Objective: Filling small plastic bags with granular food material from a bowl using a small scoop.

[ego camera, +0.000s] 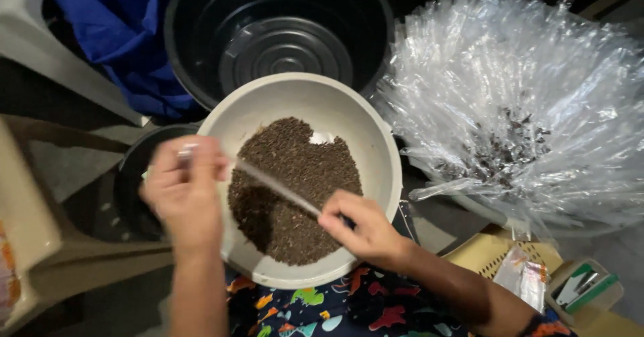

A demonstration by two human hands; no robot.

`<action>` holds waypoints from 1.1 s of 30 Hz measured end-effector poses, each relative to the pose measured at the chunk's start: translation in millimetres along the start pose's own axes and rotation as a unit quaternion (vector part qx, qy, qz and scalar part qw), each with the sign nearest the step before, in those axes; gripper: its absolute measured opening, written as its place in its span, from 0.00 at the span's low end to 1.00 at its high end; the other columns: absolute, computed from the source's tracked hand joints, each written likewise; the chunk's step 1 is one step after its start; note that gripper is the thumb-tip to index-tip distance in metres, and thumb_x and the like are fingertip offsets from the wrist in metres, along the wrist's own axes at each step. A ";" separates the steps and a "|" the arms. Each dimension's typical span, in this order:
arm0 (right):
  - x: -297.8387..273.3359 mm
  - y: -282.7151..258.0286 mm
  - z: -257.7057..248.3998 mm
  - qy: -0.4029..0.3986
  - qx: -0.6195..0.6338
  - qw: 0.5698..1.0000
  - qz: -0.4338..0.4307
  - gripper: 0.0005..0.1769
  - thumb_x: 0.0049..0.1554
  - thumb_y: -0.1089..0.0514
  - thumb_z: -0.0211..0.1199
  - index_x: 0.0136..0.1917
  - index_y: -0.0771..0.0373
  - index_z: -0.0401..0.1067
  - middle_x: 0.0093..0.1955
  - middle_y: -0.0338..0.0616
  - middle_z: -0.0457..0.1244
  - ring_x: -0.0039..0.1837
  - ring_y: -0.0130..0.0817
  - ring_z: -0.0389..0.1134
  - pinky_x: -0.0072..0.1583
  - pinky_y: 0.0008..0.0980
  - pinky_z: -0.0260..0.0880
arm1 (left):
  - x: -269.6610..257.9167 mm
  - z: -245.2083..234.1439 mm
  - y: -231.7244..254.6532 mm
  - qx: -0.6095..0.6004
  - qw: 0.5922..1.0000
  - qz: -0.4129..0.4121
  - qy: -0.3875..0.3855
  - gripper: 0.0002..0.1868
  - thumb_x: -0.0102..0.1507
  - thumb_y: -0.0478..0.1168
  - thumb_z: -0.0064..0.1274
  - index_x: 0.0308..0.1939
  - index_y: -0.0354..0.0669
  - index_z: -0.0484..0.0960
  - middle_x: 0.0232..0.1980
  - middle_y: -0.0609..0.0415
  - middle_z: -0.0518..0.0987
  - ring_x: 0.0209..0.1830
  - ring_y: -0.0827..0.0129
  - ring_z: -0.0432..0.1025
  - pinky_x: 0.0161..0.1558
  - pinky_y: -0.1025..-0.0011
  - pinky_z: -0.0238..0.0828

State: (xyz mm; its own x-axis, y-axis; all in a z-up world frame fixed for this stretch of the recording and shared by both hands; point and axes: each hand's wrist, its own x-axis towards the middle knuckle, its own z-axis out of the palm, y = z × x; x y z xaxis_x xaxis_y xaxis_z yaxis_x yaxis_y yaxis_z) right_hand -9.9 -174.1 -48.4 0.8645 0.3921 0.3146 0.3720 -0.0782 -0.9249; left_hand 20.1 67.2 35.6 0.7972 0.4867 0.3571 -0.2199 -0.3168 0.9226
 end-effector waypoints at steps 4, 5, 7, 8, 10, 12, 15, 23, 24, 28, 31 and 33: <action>-20.4 25.7 -75.6 -0.003 -0.059 0.996 -0.072 0.08 0.61 0.58 0.62 0.41 0.62 0.75 0.37 0.48 0.67 0.41 0.46 0.69 0.45 0.38 0.72 | -1.3 10.9 -0.4 -0.083 0.995 -0.033 -0.053 0.03 0.71 0.31 0.55 0.42 0.37 0.80 0.26 0.49 0.78 0.21 0.73 0.71 0.31 0.79 0.72; -31.5 40.1 -111.9 0.040 -0.134 0.987 -0.075 0.06 0.63 0.61 0.61 0.43 0.64 0.74 0.40 0.49 0.66 0.43 0.46 0.68 0.48 0.39 0.70 | -3.6 13.9 2.5 -0.072 0.992 -0.029 -0.104 0.03 0.71 0.31 0.53 0.43 0.34 0.80 0.28 0.46 0.80 0.22 0.71 0.73 0.31 0.76 0.73; -35.6 68.9 -193.6 0.085 -0.213 0.970 -0.082 0.05 0.65 0.64 0.60 0.45 0.65 0.73 0.42 0.50 0.65 0.46 0.46 0.67 0.51 0.40 0.69 | -3.7 12.1 -0.3 -0.067 0.985 -0.020 -0.155 0.04 0.71 0.30 0.51 0.44 0.31 0.80 0.30 0.44 0.81 0.23 0.69 0.74 0.32 0.73 0.75; -33.5 83.2 -236.8 0.143 -0.324 0.931 -0.091 0.03 0.67 0.68 0.59 0.49 0.67 0.71 0.46 0.52 0.64 0.50 0.47 0.65 0.55 0.42 0.66 | -5.6 5.2 -7.2 -0.038 0.985 -0.040 -0.165 0.04 0.70 0.32 0.51 0.47 0.34 0.79 0.35 0.47 0.81 0.28 0.71 0.74 0.36 0.76 0.74; -44.3 111.1 -309.4 0.202 -0.433 0.874 -0.092 0.03 0.69 0.72 0.58 0.52 0.69 0.70 0.50 0.53 0.63 0.54 0.47 0.63 0.59 0.44 0.64 | -12.4 -7.3 -23.9 -0.011 0.981 -0.061 -0.182 0.06 0.69 0.34 0.51 0.50 0.38 0.77 0.40 0.50 0.81 0.33 0.74 0.74 0.39 0.79 0.73; -70.6 136.7 -367.8 0.222 -0.587 0.748 0.218 0.21 0.71 0.47 0.59 0.58 0.69 0.79 0.60 0.63 0.63 0.54 0.63 0.68 0.54 0.57 0.67 | -20.2 -18.3 -42.3 0.076 0.977 -0.062 -0.188 0.08 0.69 0.35 0.54 0.52 0.39 0.80 0.40 0.56 0.80 0.34 0.77 0.72 0.43 0.80 0.70; -59.9 123.8 -365.2 0.136 -0.519 0.706 0.463 0.29 0.67 0.43 0.54 0.70 0.67 0.68 0.71 0.66 0.51 0.61 0.74 0.65 0.60 0.67 0.65 | -32.6 -26.6 -44.8 0.167 0.951 -0.098 -0.241 0.11 0.66 0.41 0.55 0.50 0.43 0.84 0.42 0.58 0.83 0.39 0.76 0.73 0.48 0.77 0.69; 17.0 5.4 -146.8 0.138 -0.259 0.956 0.004 0.22 0.62 0.50 0.61 0.66 0.58 0.61 0.62 0.47 0.57 0.61 0.37 0.59 0.60 0.37 0.60 | -66.4 -7.3 -29.9 0.161 0.930 -0.172 -0.283 0.12 0.64 0.40 0.57 0.50 0.44 0.84 0.42 0.56 0.86 0.41 0.75 0.77 0.48 0.76 0.71; 18.9 -41.5 -101.5 0.027 -0.159 0.987 0.024 0.23 0.62 0.48 0.56 0.68 0.57 0.62 0.64 0.45 0.57 0.64 0.36 0.59 0.67 0.38 0.58 | -74.0 -3.5 -30.6 0.159 0.923 -0.185 -0.299 0.12 0.64 0.40 0.56 0.51 0.44 0.84 0.42 0.54 0.87 0.42 0.75 0.79 0.51 0.76 0.73; -27.3 -8.2 -117.8 0.041 -0.275 0.954 -0.113 0.34 0.67 0.35 0.39 0.68 0.63 0.66 0.64 0.50 0.64 0.68 0.43 0.61 0.70 0.48 0.54 | -88.4 -5.3 -28.6 0.165 0.914 -0.012 -0.370 0.14 0.64 0.40 0.55 0.53 0.40 0.82 0.48 0.52 0.84 0.46 0.70 0.79 0.52 0.71 0.71; -109.8 -5.0 -188.6 0.096 -0.358 0.929 -0.013 0.15 0.68 0.54 0.51 0.62 0.61 0.73 0.65 0.50 0.65 0.66 0.43 0.67 0.67 0.40 0.69 | -94.0 -13.6 -38.3 0.142 0.913 -0.008 -0.382 0.13 0.63 0.37 0.57 0.52 0.42 0.82 0.46 0.53 0.86 0.45 0.74 0.80 0.54 0.74 0.72; -165.6 -22.9 -224.0 0.220 -0.384 0.879 0.176 0.09 0.68 0.60 0.59 0.58 0.65 0.75 0.52 0.46 0.70 0.53 0.34 0.70 0.57 0.32 0.70 | -96.9 -19.3 -44.4 0.152 0.919 -0.025 -0.364 0.12 0.64 0.36 0.57 0.52 0.42 0.83 0.46 0.54 0.85 0.45 0.74 0.78 0.58 0.75 0.69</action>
State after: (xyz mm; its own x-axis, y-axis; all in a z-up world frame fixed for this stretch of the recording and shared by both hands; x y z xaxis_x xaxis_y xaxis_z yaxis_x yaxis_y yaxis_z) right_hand -85.9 -442.5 -31.5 0.9558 -0.1598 0.2467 0.0281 -0.7859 -0.6177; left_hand -58.2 49.8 -37.1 0.9912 -0.1308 0.0209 -0.0930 -0.5752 0.8127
